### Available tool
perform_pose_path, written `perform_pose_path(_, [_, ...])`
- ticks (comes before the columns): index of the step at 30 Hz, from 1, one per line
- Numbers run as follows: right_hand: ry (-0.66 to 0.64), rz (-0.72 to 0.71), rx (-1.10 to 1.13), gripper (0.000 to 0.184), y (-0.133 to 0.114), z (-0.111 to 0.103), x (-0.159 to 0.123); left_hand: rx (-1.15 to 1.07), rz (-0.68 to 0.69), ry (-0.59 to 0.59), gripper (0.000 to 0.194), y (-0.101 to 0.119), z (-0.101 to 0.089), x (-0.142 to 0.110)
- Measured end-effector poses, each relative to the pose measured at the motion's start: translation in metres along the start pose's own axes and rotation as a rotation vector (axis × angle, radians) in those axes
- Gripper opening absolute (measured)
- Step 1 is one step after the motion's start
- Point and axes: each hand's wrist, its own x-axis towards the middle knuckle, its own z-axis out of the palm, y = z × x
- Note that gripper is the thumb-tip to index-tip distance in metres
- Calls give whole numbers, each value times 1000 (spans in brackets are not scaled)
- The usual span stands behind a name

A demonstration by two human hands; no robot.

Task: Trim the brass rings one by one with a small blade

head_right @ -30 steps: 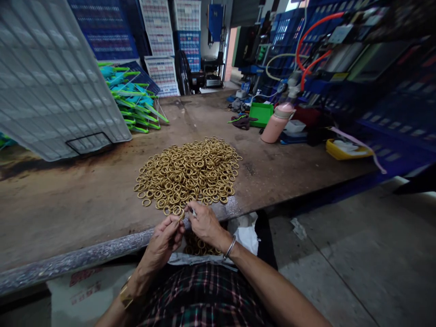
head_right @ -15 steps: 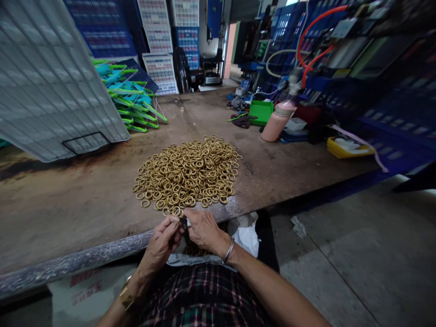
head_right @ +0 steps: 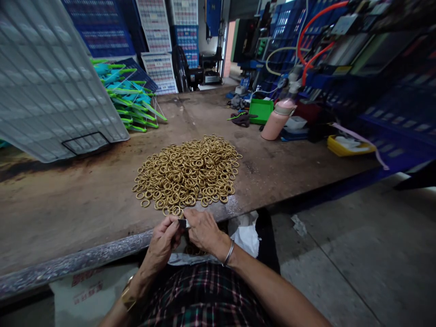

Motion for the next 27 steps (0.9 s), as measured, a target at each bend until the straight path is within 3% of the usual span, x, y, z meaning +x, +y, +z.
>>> perform_pose_path(7, [-30,54,-7,25,-4,-3,1,36,11,29,36,2,2,-1])
perform_pose_path(14, [-69,121,-23,25,5,2,5,70,21,-31,36,7,2,-9])
perform_pose_path(18, [21,209,-34,26,18,6,13,-91,-71,-136,33,10,7,-16])
perform_pose_path(22, [126,241,-21,27,21,8,24,-292,-141,-113,32,10,6,-12])
perform_pose_path(27, [115,297,-95,27,16,10,36,-354,-147,-58,26,6,-2,-7])
